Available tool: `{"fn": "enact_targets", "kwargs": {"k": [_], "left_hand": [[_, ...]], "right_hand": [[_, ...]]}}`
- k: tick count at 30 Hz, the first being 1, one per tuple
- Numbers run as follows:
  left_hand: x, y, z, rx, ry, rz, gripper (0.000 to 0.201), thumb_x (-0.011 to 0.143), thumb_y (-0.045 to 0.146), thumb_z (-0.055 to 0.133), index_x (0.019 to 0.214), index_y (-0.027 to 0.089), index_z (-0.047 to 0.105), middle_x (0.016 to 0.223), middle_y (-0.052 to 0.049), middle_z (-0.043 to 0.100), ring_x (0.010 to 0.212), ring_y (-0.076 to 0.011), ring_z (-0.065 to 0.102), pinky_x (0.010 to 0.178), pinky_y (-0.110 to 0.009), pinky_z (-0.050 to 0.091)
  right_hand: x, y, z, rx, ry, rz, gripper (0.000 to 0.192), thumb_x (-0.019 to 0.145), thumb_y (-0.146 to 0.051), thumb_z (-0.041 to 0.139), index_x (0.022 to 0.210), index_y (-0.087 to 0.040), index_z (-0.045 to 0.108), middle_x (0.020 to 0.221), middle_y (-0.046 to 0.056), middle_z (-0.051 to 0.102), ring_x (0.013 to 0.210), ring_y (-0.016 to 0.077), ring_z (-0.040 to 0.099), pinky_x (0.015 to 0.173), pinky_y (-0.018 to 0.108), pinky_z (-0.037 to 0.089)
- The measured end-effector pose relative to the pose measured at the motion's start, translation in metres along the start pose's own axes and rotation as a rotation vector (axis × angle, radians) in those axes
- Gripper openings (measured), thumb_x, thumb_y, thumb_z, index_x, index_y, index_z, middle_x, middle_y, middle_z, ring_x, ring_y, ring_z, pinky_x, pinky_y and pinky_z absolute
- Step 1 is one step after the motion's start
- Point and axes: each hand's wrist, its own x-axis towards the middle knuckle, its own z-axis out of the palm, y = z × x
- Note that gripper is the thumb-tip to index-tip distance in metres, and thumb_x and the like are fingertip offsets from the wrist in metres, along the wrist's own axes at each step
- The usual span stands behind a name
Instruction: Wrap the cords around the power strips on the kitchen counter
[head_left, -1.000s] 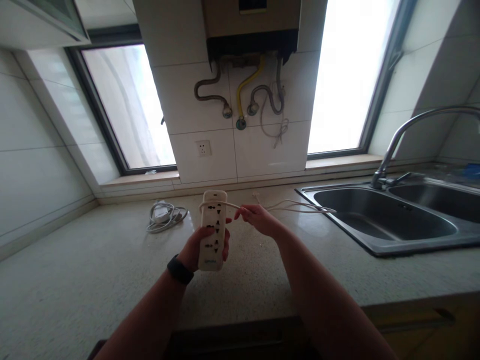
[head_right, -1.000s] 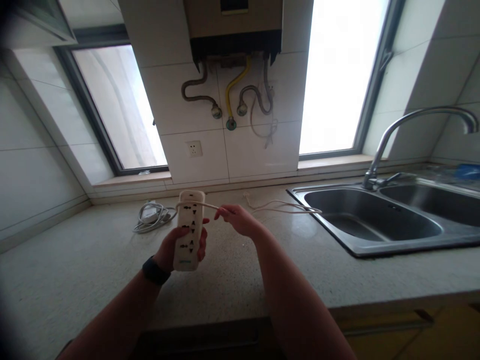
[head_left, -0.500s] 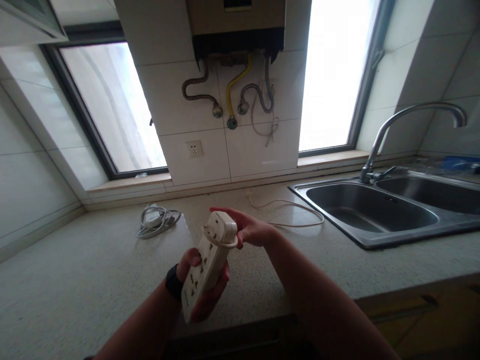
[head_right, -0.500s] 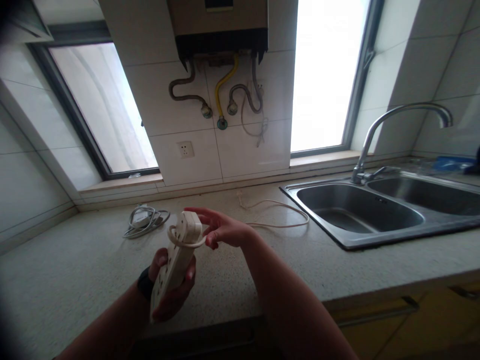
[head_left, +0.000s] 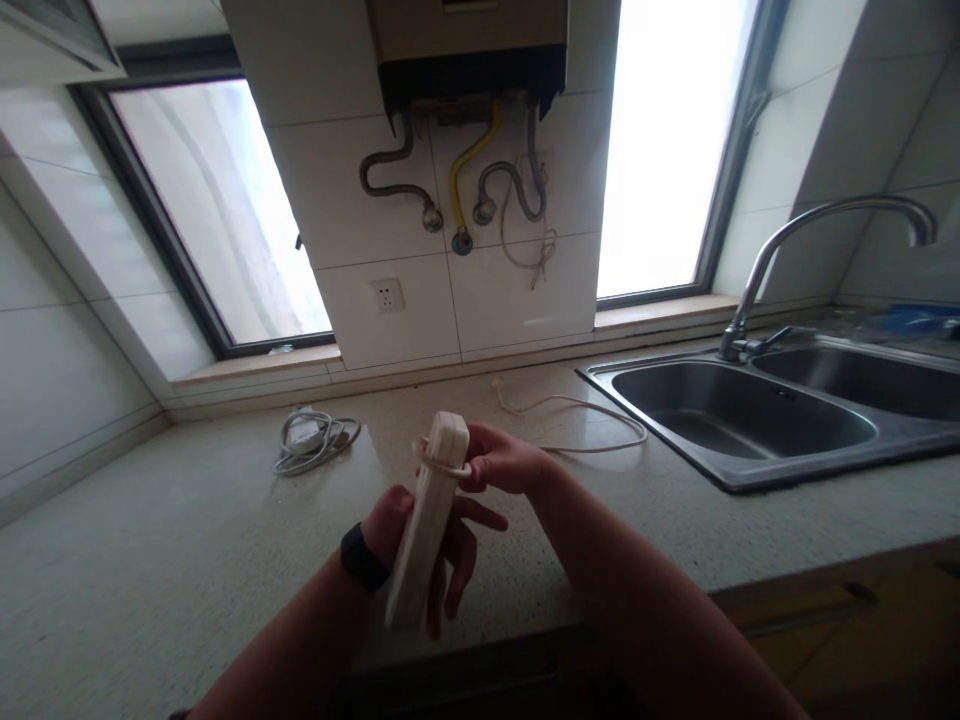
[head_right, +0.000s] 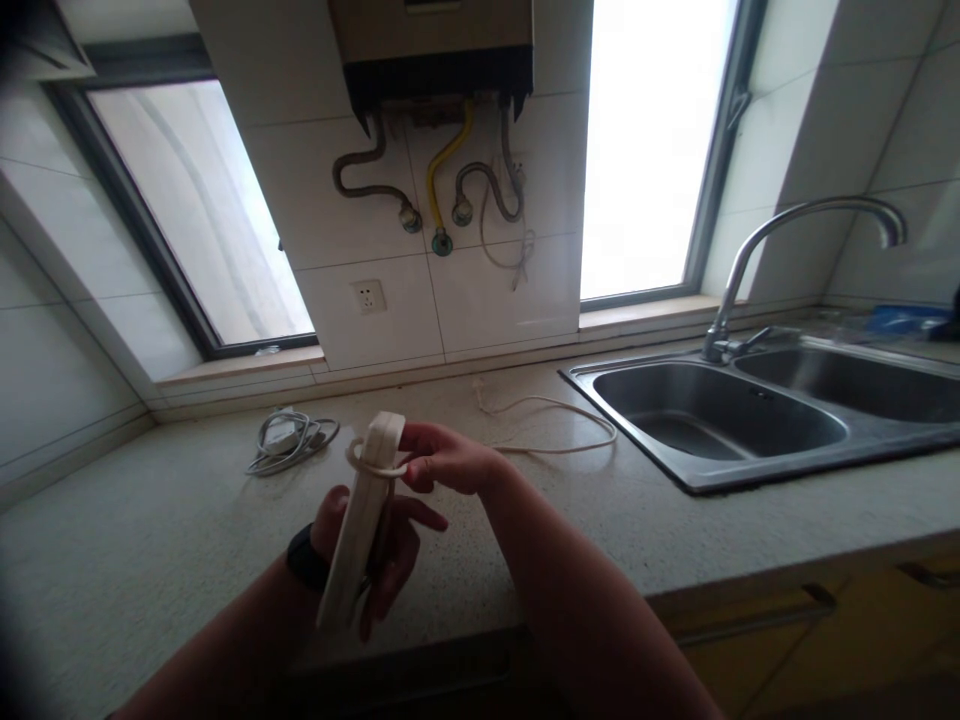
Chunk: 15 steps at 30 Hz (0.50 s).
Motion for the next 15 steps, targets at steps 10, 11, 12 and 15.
{"fn": "enact_targets", "kwargs": {"k": [10, 11, 12, 15], "left_hand": [[-0.004, 0.014, -0.017, 0.562, 0.774, 0.554, 0.064, 0.083, 0.045, 0.070, 0.138, 0.021, 0.047, 0.125, -0.015, 0.059, 0.107, -0.0284, 0.062, 0.088, -0.041, 0.052], [-0.002, 0.013, -0.019, 0.654, 0.840, 0.545, 0.069, 0.079, 0.040, 0.075, 0.138, 0.022, 0.045, 0.123, -0.014, 0.060, 0.106, -0.0276, 0.061, 0.087, -0.039, 0.052], [-0.001, 0.013, -0.021, 0.738, 0.902, 0.527, 0.072, 0.075, 0.036, 0.079, 0.137, 0.021, 0.046, 0.119, -0.013, 0.062, 0.104, -0.0268, 0.061, 0.085, -0.037, 0.052], [0.002, 0.014, -0.022, 0.919, 1.016, 0.501, 0.067, 0.071, 0.034, 0.082, 0.130, 0.018, 0.053, 0.113, -0.012, 0.064, 0.101, -0.0252, 0.061, 0.080, -0.032, 0.050]], "right_hand": [[0.013, 0.022, -0.021, -0.092, 0.536, -0.107, 0.051, 0.076, -0.054, 0.075, 0.094, -0.014, 0.051, 0.076, -0.002, 0.050, 0.049, 0.0043, 0.040, 0.042, 0.020, 0.029], [0.014, 0.024, -0.022, -0.105, 0.578, -0.088, 0.051, 0.075, -0.055, 0.076, 0.093, -0.014, 0.050, 0.076, -0.002, 0.051, 0.048, 0.0045, 0.041, 0.042, 0.020, 0.029], [0.015, 0.026, -0.022, -0.118, 0.606, -0.067, 0.051, 0.074, -0.054, 0.076, 0.092, -0.015, 0.049, 0.077, -0.002, 0.052, 0.047, 0.0046, 0.042, 0.041, 0.020, 0.029], [0.015, 0.025, -0.025, -0.173, 0.618, -0.003, 0.050, 0.074, -0.052, 0.077, 0.093, -0.014, 0.052, 0.077, -0.001, 0.054, 0.048, 0.0048, 0.044, 0.041, 0.020, 0.030]]}}
